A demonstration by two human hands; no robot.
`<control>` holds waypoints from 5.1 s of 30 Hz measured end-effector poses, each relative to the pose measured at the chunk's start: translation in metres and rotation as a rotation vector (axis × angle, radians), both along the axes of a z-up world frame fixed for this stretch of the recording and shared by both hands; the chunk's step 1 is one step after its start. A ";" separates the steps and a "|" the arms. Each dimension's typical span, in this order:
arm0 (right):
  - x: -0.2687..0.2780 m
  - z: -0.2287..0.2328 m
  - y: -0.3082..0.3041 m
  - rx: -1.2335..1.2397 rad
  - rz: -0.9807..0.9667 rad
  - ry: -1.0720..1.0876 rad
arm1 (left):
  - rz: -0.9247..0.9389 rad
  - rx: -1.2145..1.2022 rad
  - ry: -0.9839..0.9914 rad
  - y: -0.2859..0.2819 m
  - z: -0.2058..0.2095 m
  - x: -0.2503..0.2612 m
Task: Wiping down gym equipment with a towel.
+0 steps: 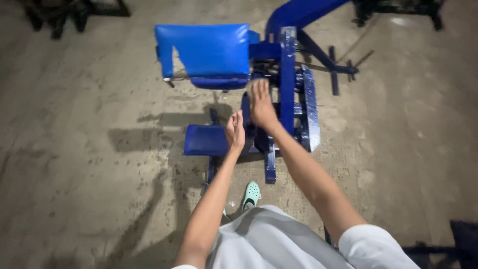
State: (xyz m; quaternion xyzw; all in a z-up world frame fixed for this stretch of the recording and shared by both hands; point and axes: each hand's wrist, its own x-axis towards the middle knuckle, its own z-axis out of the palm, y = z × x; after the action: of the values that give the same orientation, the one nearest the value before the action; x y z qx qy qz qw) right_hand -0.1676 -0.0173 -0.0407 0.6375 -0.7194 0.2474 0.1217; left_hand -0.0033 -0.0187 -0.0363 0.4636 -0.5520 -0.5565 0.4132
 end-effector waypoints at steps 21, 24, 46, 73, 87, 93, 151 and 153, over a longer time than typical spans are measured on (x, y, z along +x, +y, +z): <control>0.037 0.081 0.265 -0.587 -0.413 -1.808 | -0.069 -0.306 -0.016 0.097 0.074 0.031; 0.008 0.101 0.249 -0.232 -0.459 -0.953 | -0.154 -0.536 0.019 0.106 0.109 0.018; -0.188 0.017 0.020 0.153 -0.250 -0.151 | -0.032 -0.804 -0.371 0.068 0.088 -0.164; -0.041 0.062 0.208 0.106 -0.185 -0.274 | -0.063 -0.775 -0.205 0.057 0.067 -0.156; -0.118 0.035 0.113 0.228 0.114 -0.106 | -0.001 -0.749 -0.154 0.060 0.064 -0.159; -0.120 0.028 0.119 0.161 0.209 -0.026 | 0.043 -0.806 -0.176 0.056 0.064 -0.163; -0.020 0.093 0.185 -0.334 -0.351 -1.739 | -0.236 0.159 0.436 0.013 0.043 -0.059; -0.009 0.152 0.179 -0.441 -0.397 -1.670 | -0.170 -0.063 0.279 0.015 0.054 -0.065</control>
State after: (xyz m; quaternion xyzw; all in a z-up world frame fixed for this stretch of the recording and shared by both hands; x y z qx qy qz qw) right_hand -0.1767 0.1620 0.1109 0.0742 -0.6067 0.7394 -0.2825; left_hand -0.0687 -0.0032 0.0178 0.3202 -0.5437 -0.6307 0.4517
